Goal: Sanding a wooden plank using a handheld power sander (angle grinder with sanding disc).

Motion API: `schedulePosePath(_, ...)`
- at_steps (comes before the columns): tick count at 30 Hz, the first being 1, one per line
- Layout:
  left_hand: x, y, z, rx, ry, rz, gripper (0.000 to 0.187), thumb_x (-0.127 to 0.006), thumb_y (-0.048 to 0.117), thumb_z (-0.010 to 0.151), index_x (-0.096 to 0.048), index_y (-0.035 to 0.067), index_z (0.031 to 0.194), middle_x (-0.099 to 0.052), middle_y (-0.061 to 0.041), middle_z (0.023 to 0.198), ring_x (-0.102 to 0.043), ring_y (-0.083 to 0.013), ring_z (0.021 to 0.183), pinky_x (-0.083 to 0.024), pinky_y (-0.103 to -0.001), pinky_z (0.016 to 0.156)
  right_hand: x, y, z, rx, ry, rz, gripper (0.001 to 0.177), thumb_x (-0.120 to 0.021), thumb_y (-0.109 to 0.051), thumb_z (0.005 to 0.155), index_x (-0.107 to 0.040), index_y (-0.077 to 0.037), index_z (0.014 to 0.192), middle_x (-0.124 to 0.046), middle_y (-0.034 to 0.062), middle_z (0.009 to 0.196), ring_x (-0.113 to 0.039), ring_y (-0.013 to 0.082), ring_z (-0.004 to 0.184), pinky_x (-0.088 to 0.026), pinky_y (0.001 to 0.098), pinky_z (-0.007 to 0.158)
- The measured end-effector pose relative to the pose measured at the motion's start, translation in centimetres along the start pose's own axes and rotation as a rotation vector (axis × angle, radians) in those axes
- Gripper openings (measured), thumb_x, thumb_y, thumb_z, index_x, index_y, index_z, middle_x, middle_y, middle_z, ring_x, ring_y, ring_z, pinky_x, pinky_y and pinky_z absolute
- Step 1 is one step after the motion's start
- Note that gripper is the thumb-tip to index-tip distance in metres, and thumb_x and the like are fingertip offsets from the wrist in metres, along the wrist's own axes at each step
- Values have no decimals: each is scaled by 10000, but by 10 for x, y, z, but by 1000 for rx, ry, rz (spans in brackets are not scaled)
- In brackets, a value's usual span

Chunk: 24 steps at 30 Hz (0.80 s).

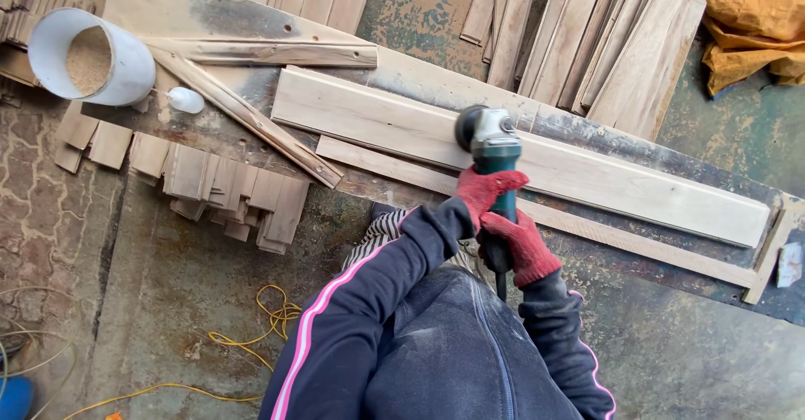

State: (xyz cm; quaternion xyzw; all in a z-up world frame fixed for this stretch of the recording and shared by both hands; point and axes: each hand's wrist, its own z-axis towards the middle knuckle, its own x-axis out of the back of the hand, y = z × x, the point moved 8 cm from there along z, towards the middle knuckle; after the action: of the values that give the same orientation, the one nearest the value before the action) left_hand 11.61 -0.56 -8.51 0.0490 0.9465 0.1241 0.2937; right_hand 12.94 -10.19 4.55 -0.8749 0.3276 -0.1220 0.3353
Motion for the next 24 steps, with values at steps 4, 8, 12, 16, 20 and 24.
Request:
schedulePosePath(4,-29,-42,12,-98,48,67,618,-977,13,559,-652,-9,1084,-706,-216,787,-698,-479,593,-591,-613,417,28,-5,-28,20,143,54,294,-892,-207,721,-680,-75,878,-616,108,679,-638,206,583,-533,338,541)
schedulePosePath(8,-66,-78,15,-71,77,394,799,-1012,190,479,-675,14,1182,-721,-198,964,-733,-403,846,-635,-635,648,67,21,-34,-12,299,107,281,-880,-277,732,-689,-116,862,-623,92,668,-624,186,590,-508,316,544)
schedulePosePath(12,-79,-107,26,-22,64,343,836,-1009,124,480,-656,-5,1228,-690,-250,1060,-694,-489,919,-599,-701,618,75,16,-53,-12,371,175,309,-875,-304,729,-671,-120,872,-618,91,660,-625,194,578,-509,304,534)
schedulePosePath(16,-81,-113,32,-8,17,284,823,-1002,67,473,-643,-33,1206,-684,-260,989,-693,-493,825,-586,-713,577,72,18,-57,-28,392,181,286,-845,-322,755,-662,-125,851,-619,80,657,-612,187,593,-486,288,557)
schedulePosePath(20,-59,-94,13,-56,34,186,708,-962,23,549,-649,-17,1182,-670,-272,931,-687,-530,713,-601,-658,540,79,43,-33,-28,359,-11,319,-879,-374,725,-714,-138,862,-635,132,688,-644,227,644,-493,358,608)
schedulePosePath(24,-29,-53,-23,-129,62,131,680,-978,46,534,-673,4,1139,-684,-191,890,-722,-390,742,-640,-577,516,35,20,-41,-32,260,26,299,-888,-271,689,-704,-123,873,-632,85,699,-633,188,659,-512,310,623)
